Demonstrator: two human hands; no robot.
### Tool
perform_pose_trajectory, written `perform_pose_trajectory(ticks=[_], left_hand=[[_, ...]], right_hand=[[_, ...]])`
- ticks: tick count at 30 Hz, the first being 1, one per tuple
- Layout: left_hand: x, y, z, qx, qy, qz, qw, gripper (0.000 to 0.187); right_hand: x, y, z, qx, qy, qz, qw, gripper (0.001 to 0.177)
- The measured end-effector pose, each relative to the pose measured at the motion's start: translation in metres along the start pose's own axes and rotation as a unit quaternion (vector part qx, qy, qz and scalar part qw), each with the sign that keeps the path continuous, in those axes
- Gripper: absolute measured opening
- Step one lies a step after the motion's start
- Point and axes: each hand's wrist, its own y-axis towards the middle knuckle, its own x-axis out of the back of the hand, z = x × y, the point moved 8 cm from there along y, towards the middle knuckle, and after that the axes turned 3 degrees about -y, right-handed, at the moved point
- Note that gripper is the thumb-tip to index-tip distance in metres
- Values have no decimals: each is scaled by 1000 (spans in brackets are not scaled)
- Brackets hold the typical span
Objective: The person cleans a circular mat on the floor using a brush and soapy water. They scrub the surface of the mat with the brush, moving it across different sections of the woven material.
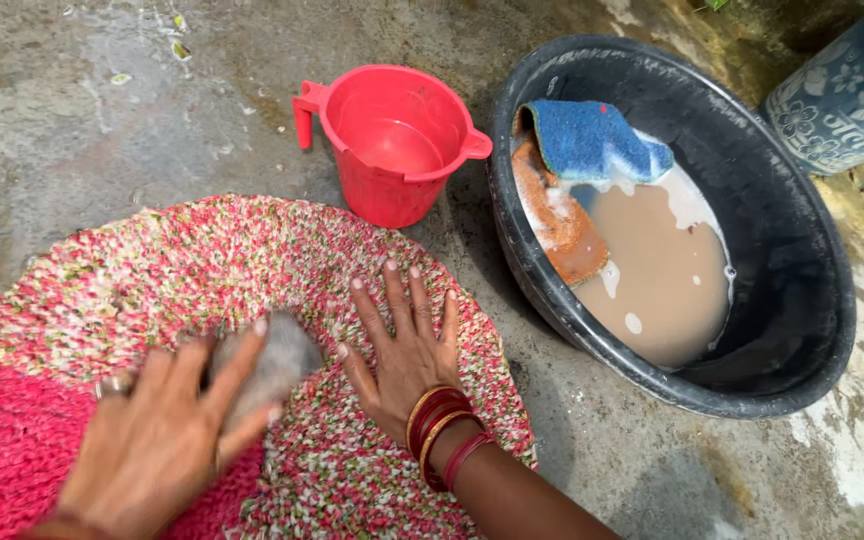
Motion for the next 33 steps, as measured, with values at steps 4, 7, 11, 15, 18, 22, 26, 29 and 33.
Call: perform_pose_trajectory(ticks=[4, 7, 11, 15, 18, 22, 26, 29, 33], left_hand=[[33, 97, 51, 133, 22, -122, 983, 68], [36, 99, 35, 189, 56, -219, 956, 70], [5, -11, -35, -35, 66, -210, 975, 82], [-48, -6, 28, 21, 114, 125, 985, 79], [19, 64, 75, 128, 151, -165, 966, 71], [33, 85, 63, 242, 173, -222, 929, 73], [10, -23, -18, 1, 110, -237, 965, 78], [5, -46, -30, -150, 78, -291, 941, 81], [3, 62, 63, 24, 80, -116, 990, 74]], right_hand=[[0, 19, -1, -89, 29, 182, 979, 59], [-8, 36, -7, -120, 15, 204, 971, 49], [1, 47, 9, 64, 9, -80, 995, 58], [-35, 46, 14, 170, 12, -9, 985, 65], [-39, 42, 17, 175, 40, 19, 984, 66], [-30, 46, 12, 180, 36, 23, 983, 65], [-29, 46, 19, 177, 18, 27, 984, 64], [-27, 46, 17, 180, 38, 9, 983, 63], [-27, 44, 20, 178, 36, 15, 983, 67]])
